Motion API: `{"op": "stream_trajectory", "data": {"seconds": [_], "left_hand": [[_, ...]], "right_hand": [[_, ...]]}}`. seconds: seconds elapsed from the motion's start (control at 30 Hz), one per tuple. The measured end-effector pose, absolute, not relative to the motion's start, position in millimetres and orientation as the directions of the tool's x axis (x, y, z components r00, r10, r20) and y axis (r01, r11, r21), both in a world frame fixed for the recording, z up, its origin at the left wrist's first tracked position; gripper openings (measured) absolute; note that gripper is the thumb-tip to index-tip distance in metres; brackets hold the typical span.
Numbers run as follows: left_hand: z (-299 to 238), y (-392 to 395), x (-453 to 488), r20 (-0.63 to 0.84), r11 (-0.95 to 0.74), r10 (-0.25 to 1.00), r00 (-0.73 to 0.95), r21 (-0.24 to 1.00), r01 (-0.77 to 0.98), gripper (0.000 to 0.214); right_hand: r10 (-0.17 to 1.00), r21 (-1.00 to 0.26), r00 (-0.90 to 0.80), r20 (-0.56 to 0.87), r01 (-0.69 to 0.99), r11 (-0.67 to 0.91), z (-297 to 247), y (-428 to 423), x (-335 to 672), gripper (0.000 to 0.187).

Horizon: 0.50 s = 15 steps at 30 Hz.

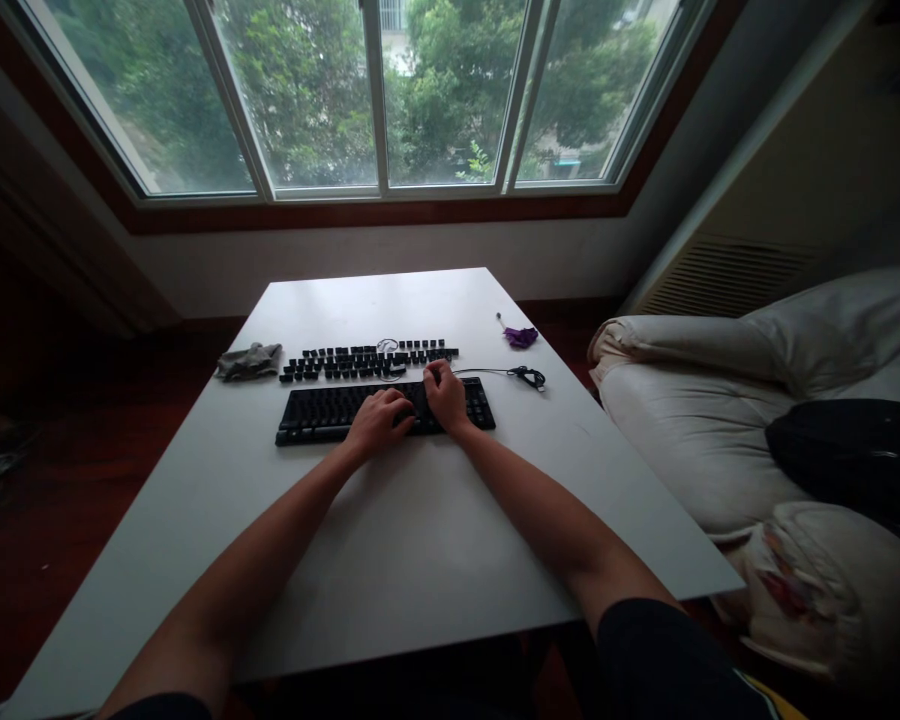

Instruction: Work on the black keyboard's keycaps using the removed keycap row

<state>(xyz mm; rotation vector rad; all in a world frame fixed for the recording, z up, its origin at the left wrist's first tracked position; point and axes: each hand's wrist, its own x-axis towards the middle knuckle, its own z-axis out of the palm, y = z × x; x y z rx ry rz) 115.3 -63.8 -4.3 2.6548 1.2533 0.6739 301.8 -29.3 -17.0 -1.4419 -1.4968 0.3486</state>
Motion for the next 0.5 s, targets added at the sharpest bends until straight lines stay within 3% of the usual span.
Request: {"op": "stream_trajectory", "data": {"seconds": [0.17, 0.33, 0.5], "left_hand": [[-7.6, -77.7, 113.2, 0.312, -0.657, 0.749, 0.584, 0.238, 0.715, 0.04], [-6.0, -72.8, 110.4, 0.297, -0.655, 0.749, 0.593, 0.191, 0.731, 0.039], [-2.2, -68.9, 103.4, 0.289, -0.628, 0.768, 0.572, 0.164, 0.76, 0.036]], "right_hand": [[0.916, -0.827, 0.198, 0.35, 0.525, 0.203, -7.2, -17.2, 314.5, 0.027], [0.962, -0.82, 0.071, 0.263, 0.543, 0.184, 4.8, -12.5, 323.3, 0.029], [0.961, -0.773, 0.002, 0.275, 0.595, 0.22, 13.5, -14.5, 328.2, 0.034]]}}
